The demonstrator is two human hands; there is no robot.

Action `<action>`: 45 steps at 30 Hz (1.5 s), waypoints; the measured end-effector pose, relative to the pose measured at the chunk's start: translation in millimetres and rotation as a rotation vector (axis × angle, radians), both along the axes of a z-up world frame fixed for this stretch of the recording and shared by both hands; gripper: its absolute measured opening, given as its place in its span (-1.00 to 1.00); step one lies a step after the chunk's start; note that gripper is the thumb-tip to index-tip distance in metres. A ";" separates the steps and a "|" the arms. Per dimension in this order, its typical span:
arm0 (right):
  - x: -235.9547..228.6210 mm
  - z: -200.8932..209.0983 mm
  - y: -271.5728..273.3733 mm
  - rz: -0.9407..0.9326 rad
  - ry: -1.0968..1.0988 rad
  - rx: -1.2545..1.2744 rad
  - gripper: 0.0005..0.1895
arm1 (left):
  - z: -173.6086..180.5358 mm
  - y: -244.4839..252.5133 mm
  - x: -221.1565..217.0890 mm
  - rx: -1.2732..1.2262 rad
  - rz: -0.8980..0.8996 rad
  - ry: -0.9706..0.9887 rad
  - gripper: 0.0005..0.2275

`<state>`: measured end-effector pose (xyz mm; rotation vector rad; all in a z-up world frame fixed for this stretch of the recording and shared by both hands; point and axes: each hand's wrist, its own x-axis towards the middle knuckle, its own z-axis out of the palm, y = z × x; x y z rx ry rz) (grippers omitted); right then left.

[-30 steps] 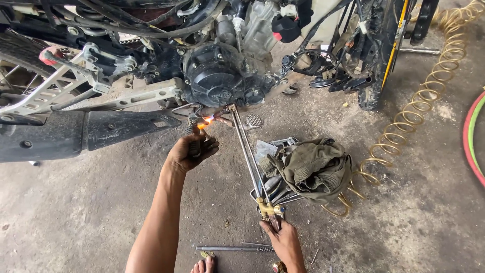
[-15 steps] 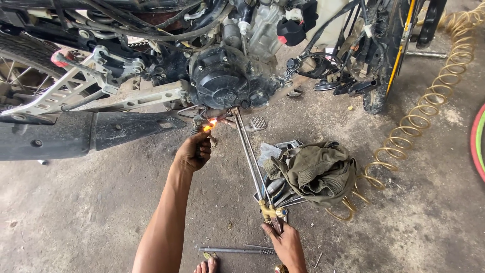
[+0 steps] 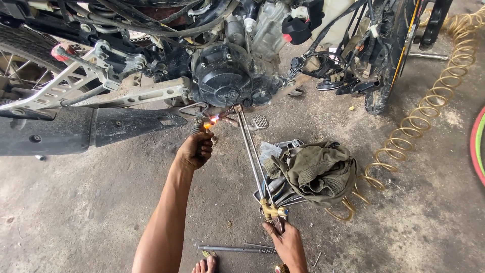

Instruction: Using a blowtorch to heat a motorcycle footpeg assembly for repair or adjustment, followed by wiping it with a cloth.

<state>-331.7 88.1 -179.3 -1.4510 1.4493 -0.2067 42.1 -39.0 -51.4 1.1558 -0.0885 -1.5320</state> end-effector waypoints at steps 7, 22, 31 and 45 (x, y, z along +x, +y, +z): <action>1.8 -10.9 2.4 -0.022 -0.004 -0.006 -0.48 | -3.7 -0.4 1.3 -0.014 -0.014 0.010 -0.90; 4.8 10.8 2.7 -0.029 0.055 0.006 -0.50 | -0.7 1.1 -1.4 -0.015 0.001 -0.043 -0.88; 10.8 8.6 6.6 -0.021 0.032 -0.035 -0.51 | -7.1 -0.7 4.2 0.014 -0.020 -0.031 -0.79; 10.4 5.4 5.6 -0.020 0.052 -0.047 -0.52 | -12.6 -2.7 8.8 0.042 -0.025 -0.013 -0.79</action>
